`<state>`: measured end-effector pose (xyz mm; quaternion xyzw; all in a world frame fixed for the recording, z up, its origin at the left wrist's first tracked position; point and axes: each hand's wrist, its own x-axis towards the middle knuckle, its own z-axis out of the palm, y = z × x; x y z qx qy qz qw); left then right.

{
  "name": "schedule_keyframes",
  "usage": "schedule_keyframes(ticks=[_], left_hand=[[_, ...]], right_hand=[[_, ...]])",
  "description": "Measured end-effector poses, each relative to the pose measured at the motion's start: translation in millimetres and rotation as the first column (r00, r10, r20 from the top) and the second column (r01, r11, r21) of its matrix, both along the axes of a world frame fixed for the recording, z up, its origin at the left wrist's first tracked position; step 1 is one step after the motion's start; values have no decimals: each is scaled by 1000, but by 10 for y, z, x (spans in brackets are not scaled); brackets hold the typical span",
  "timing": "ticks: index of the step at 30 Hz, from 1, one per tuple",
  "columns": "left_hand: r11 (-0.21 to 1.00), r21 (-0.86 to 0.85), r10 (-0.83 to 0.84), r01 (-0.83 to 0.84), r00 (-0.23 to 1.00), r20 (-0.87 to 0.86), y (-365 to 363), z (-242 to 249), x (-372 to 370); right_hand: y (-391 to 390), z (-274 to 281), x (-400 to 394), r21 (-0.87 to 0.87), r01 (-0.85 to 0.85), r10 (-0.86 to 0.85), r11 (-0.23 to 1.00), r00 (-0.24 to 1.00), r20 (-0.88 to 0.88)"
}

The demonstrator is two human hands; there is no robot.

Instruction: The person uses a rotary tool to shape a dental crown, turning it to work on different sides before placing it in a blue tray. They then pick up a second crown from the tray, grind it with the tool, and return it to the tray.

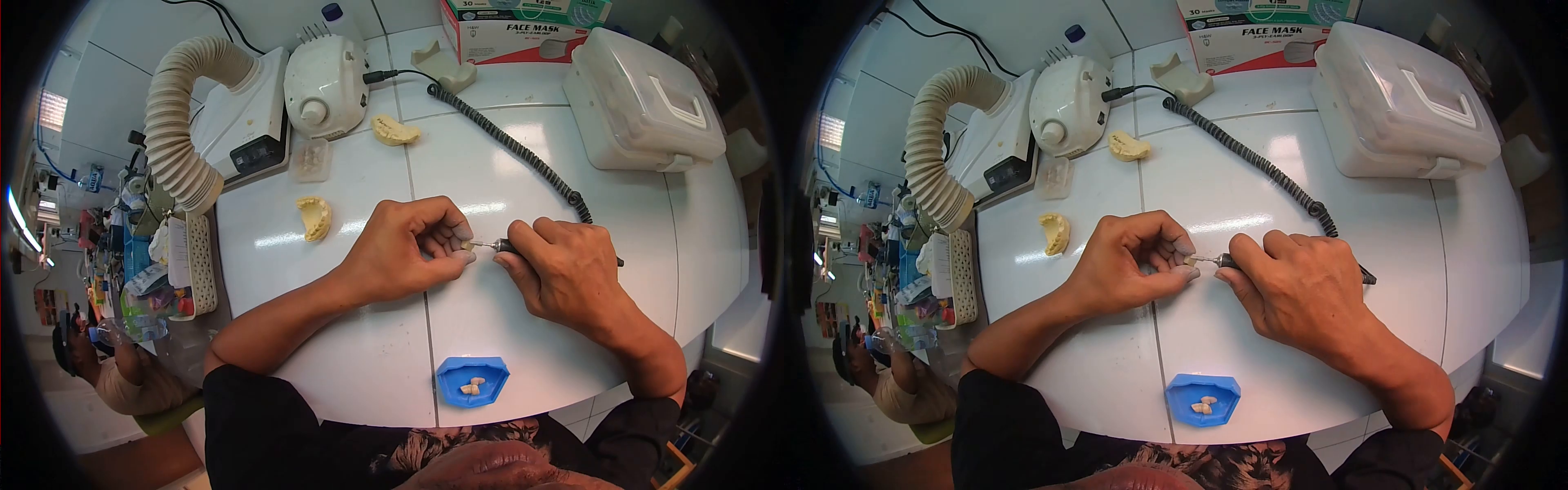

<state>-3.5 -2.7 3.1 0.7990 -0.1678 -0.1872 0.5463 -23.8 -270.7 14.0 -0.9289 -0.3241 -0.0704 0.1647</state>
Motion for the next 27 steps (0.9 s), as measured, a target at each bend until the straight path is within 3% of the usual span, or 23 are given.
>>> schedule_keyframes(ticks=[27], left_hand=[[1000,-9,7,-7,1000,-5,3,1,1]], right_hand=[[-14,7,16,4,3,-3,1000,1000,-15]])
